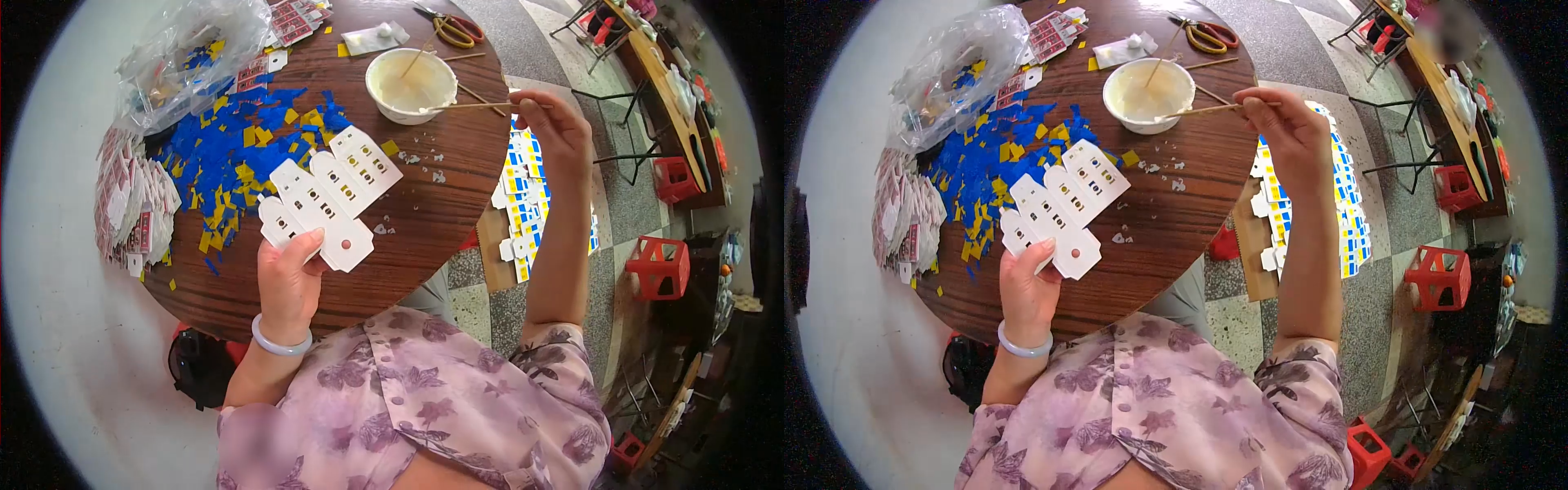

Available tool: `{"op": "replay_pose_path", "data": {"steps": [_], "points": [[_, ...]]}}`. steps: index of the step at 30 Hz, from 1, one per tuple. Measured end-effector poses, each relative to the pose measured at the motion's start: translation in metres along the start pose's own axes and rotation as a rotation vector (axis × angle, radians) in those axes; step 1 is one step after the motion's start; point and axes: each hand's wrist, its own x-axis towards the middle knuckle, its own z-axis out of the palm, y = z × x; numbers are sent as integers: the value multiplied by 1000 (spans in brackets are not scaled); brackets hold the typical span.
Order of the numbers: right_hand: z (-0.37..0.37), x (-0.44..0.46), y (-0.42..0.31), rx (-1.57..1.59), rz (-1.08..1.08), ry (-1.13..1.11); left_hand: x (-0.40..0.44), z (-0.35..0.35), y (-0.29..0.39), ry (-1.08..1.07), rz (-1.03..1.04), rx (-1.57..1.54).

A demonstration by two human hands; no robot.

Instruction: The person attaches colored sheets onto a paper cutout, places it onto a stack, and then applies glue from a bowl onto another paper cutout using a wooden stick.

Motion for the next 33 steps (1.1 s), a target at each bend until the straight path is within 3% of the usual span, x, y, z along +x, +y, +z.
{"op": "replay_pose_path", "data": {"steps": [7,12,33], "points": [[-2,-33,15,309,186,197,-2,-4,-1,-12,-22,-6],[3,-87,23,565,165,215,-6,-2,-5,-58,-31,22],[22,-122,25,597,273,283,-19,1,-23,-170,-26,164]]}}
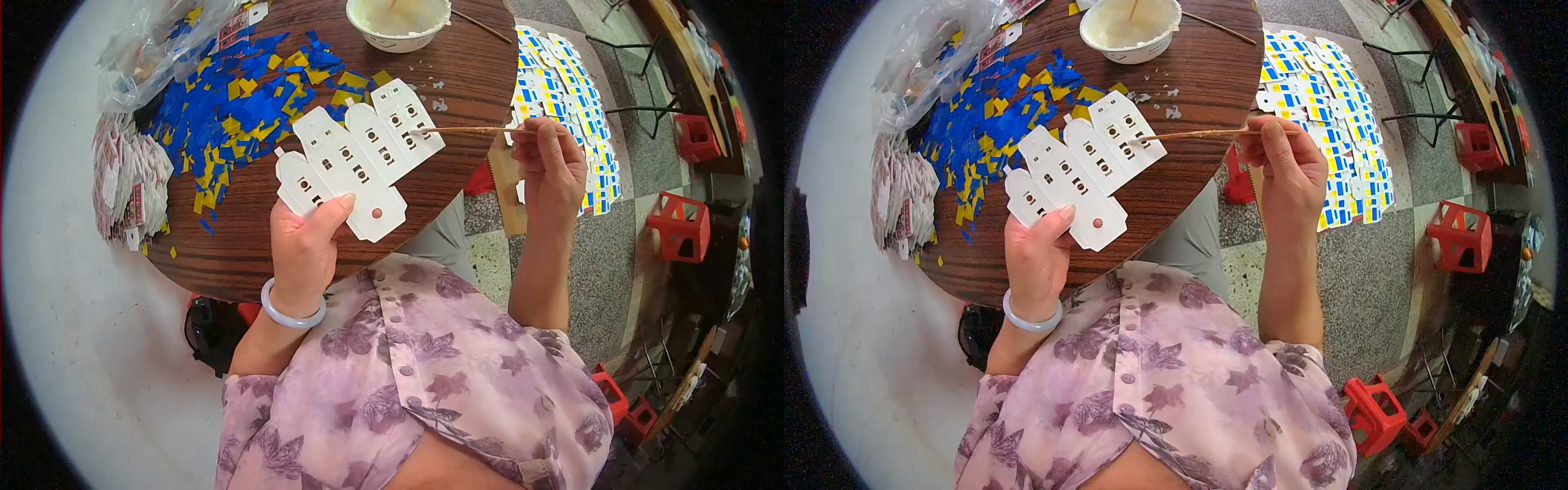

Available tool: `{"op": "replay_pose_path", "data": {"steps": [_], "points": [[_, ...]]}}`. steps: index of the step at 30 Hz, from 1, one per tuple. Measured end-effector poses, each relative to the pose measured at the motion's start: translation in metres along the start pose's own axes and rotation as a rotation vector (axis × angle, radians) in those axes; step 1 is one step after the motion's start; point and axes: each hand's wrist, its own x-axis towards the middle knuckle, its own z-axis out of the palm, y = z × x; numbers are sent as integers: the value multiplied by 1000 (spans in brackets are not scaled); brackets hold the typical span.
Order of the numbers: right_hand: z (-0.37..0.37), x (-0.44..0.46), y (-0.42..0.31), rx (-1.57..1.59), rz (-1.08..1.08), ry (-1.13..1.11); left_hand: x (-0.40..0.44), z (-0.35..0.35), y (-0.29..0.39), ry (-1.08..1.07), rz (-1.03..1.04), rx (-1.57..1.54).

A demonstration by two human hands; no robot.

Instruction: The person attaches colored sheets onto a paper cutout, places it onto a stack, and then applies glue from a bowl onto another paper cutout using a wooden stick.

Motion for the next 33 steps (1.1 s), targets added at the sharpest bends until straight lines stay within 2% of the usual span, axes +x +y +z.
{"op": "replay_pose_path", "data": {"steps": [33], "points": [[-22,-28,16,124,67,138,-1,10,2,9,-27,-8]]}}
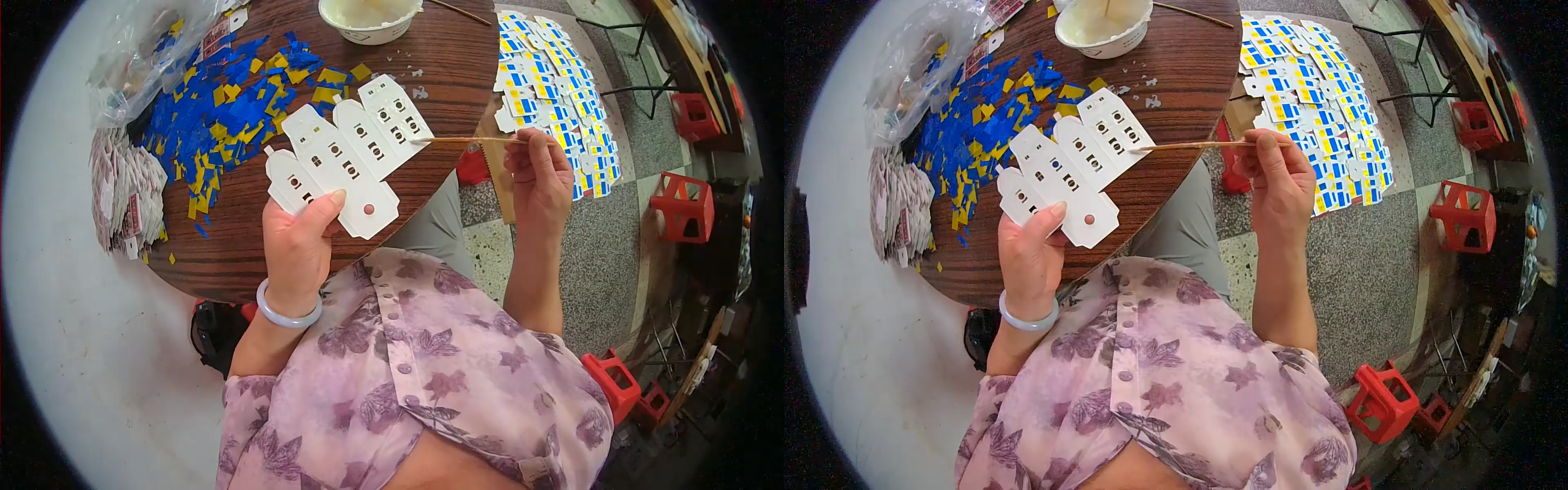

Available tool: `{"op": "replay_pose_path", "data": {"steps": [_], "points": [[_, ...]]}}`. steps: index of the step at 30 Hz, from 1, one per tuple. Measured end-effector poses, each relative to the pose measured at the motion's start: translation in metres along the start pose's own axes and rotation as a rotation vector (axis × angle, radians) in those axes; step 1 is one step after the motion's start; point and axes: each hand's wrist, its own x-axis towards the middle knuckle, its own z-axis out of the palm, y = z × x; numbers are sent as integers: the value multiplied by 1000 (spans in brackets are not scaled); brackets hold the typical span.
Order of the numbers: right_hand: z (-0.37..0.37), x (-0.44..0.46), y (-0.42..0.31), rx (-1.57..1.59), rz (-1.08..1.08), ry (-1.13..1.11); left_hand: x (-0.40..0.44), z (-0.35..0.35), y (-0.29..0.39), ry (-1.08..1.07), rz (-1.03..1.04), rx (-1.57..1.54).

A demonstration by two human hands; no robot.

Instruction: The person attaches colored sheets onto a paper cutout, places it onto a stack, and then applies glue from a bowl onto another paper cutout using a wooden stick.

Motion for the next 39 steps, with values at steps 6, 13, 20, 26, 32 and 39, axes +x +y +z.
{"op": "replay_pose_path", "data": {"steps": [6,13,20,26,32,39], "points": [[-6,0,2,59,-3,-21,0,3,-2,16,5,3],[-9,1,8,80,35,18,2,7,5,-16,-46,-11],[-15,0,8,112,30,-14,2,11,5,0,-60,-7],[-26,6,10,154,31,53,1,11,2,4,-60,7],[-17,-4,5,184,23,-24,2,14,1,-1,-56,-5],[8,-25,14,138,31,6,4,16,0,-4,-47,-32]]}}
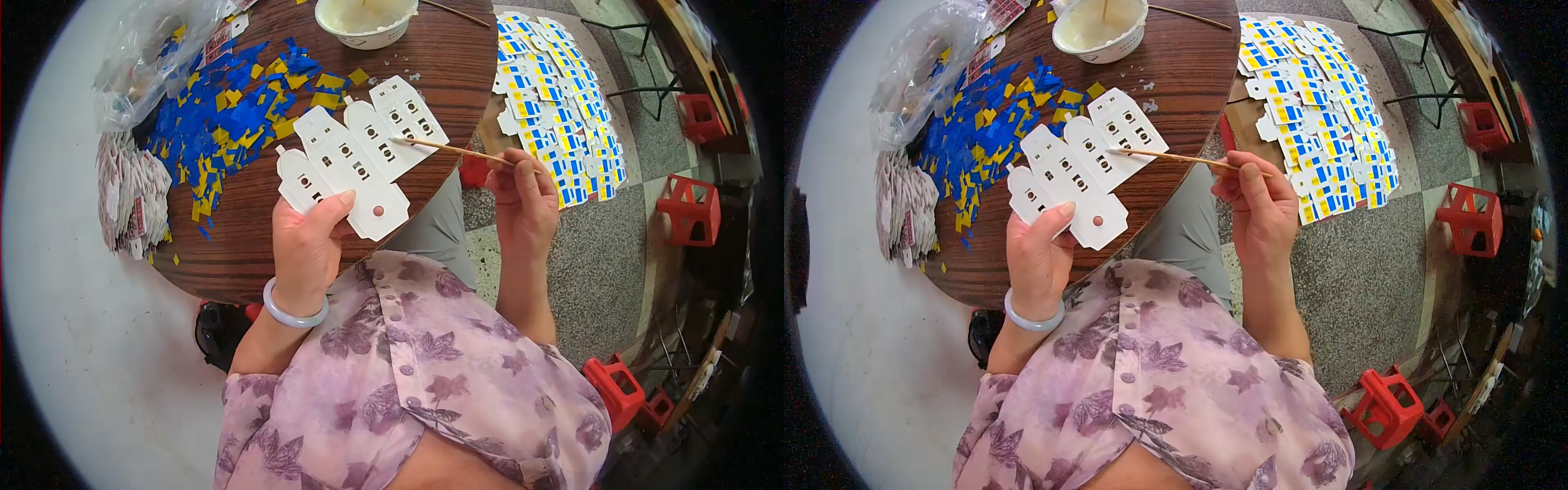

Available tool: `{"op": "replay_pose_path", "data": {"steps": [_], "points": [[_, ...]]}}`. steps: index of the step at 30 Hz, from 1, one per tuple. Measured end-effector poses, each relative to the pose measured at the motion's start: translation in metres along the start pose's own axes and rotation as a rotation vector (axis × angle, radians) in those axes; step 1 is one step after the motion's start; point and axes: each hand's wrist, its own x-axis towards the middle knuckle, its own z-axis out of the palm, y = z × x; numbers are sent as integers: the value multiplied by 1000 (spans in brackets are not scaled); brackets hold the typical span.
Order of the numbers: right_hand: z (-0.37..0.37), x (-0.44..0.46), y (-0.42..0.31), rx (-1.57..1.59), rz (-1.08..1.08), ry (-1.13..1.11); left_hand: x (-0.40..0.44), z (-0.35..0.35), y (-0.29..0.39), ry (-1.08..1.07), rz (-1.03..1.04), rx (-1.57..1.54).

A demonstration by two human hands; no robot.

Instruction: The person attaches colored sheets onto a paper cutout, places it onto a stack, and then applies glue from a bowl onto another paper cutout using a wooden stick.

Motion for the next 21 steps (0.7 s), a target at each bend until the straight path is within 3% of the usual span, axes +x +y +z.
{"op": "replay_pose_path", "data": {"steps": [21], "points": [[-6,-6,4,18,2,11,-1,0,0,12,4,13]]}}
